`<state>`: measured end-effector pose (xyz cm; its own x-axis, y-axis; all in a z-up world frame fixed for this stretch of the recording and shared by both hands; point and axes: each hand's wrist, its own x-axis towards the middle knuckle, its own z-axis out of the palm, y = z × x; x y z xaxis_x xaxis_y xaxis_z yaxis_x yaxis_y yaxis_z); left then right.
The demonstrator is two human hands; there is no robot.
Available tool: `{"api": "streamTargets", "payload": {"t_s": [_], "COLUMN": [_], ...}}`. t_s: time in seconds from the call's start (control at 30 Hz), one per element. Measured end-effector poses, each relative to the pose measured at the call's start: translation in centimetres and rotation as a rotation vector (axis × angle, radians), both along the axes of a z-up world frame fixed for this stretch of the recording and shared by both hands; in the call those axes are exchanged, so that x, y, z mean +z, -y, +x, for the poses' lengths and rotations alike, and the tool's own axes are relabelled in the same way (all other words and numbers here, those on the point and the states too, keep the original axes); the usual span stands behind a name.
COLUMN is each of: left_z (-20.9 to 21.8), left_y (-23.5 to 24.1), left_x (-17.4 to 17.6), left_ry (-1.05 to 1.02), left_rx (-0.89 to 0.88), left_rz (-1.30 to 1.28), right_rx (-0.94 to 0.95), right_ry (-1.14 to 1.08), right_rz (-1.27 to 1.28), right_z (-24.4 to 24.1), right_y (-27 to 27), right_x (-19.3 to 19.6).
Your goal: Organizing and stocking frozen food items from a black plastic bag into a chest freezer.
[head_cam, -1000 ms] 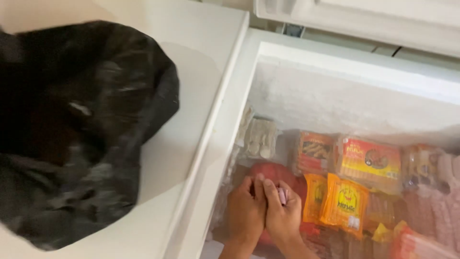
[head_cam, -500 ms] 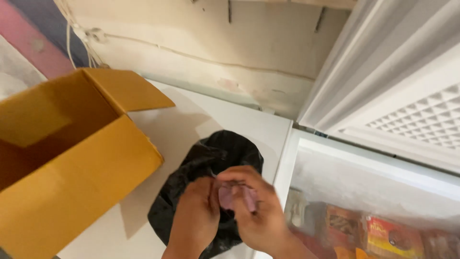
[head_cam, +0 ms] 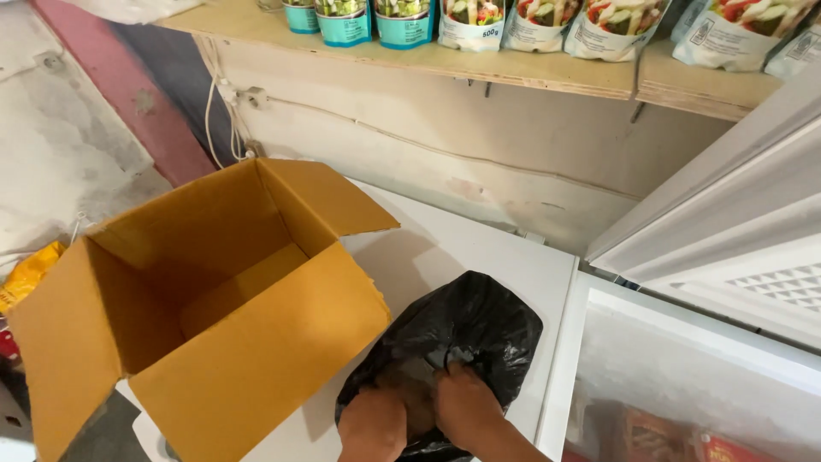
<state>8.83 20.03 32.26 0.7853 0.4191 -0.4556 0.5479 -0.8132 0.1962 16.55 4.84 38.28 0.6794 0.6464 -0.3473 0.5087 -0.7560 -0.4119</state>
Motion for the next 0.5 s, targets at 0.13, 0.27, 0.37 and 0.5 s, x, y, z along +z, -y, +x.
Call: {"api": "streamTargets", "payload": {"t_s": [0.13,0.27,0.37,0.5], "left_z": [0.8,0.3,0.3,1.0], "left_y": [-0.6,-0.2,0.1,1.1], "left_x": [1.3,3.8,7.1,11.2], "left_ry": [-0.104,-0.241,-0.17,-0.047], "left_rx": [-0.018,-0.091,-0.096,-0.064], "left_rz": [0.058,0.032,0.024,-0.082], "right_rx": [0.1,0.052,-0.018,-0.188], "right_ry": [0.145,0.121,-0.036,0.018], "right_rz": [0.004,-0.052,-0.237,-0.425], "right_z": [1.0,0.9,1.1,-0.2], "right_y": [-1.7,-3.0,-3.7,-3.4], "right_x": [-5.0,-4.2,-1.3,2.7]}}
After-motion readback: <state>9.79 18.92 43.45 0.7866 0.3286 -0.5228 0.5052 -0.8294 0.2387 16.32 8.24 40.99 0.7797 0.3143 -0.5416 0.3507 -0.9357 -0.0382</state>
